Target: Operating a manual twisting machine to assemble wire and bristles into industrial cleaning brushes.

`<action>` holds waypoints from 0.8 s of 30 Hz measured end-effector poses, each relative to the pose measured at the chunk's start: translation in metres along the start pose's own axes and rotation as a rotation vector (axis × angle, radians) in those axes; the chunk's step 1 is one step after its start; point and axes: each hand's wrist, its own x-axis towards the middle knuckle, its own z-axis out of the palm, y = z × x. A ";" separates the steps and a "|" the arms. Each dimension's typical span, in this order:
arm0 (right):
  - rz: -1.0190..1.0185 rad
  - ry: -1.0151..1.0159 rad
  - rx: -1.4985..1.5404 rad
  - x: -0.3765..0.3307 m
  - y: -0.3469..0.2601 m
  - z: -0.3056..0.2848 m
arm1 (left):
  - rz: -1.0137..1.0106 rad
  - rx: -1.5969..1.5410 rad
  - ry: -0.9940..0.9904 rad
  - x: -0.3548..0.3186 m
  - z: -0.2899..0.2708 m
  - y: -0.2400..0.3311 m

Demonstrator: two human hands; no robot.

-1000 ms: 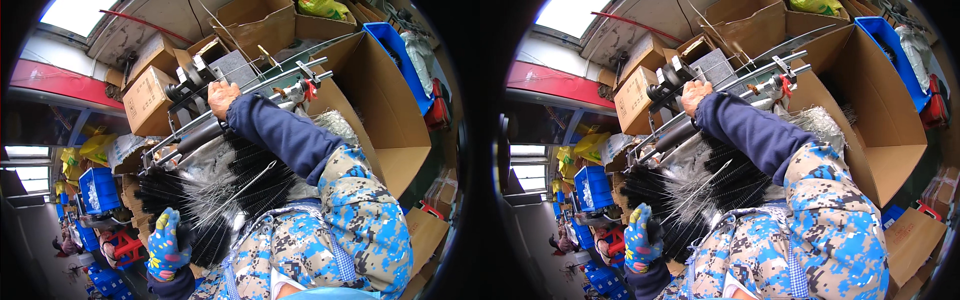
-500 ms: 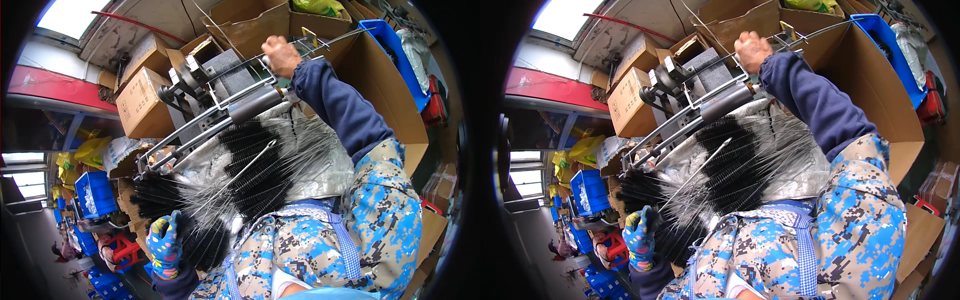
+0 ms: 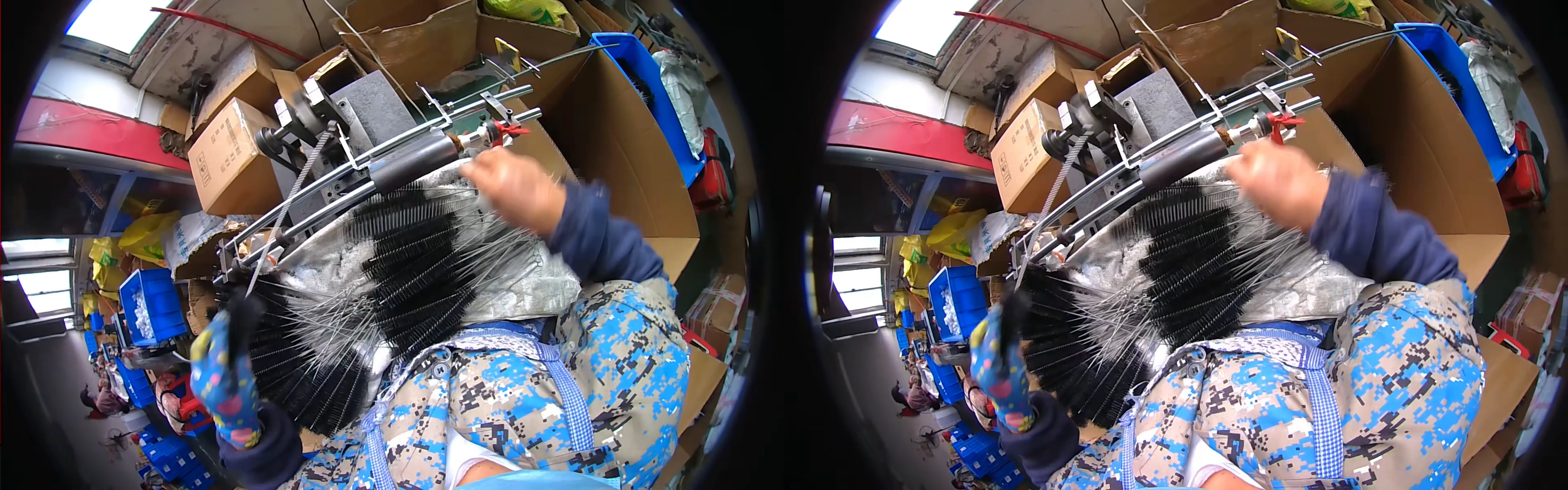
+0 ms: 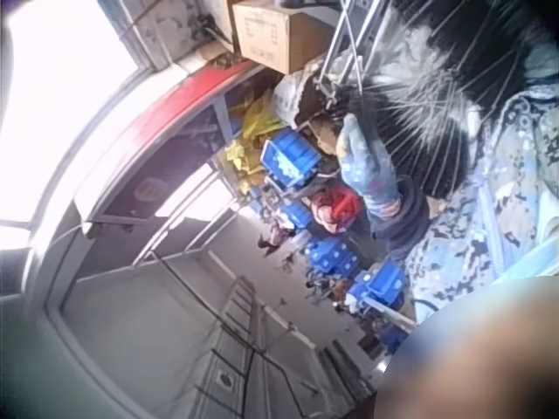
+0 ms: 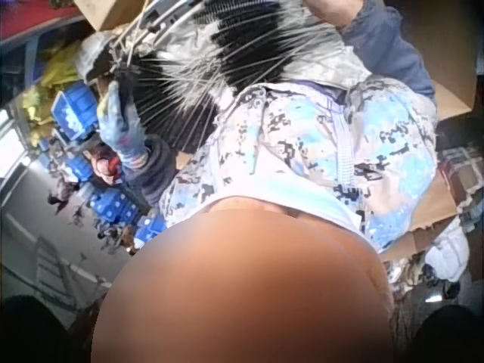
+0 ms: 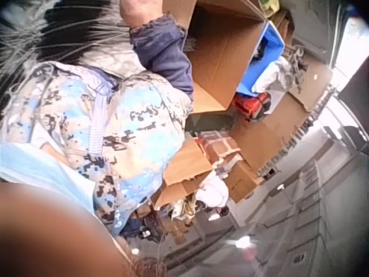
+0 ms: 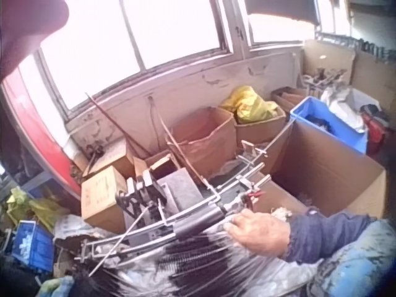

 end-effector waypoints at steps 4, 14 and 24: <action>-0.286 0.499 0.171 0.018 -0.111 -0.018 | 0.086 -0.328 -0.317 0.043 0.043 0.047; -0.040 0.289 -0.174 0.087 -0.037 0.017 | -0.133 0.068 -1.302 -0.061 0.018 0.012; 0.197 -0.153 -0.066 0.186 -0.003 0.055 | -0.089 0.279 -1.229 -0.108 0.037 0.009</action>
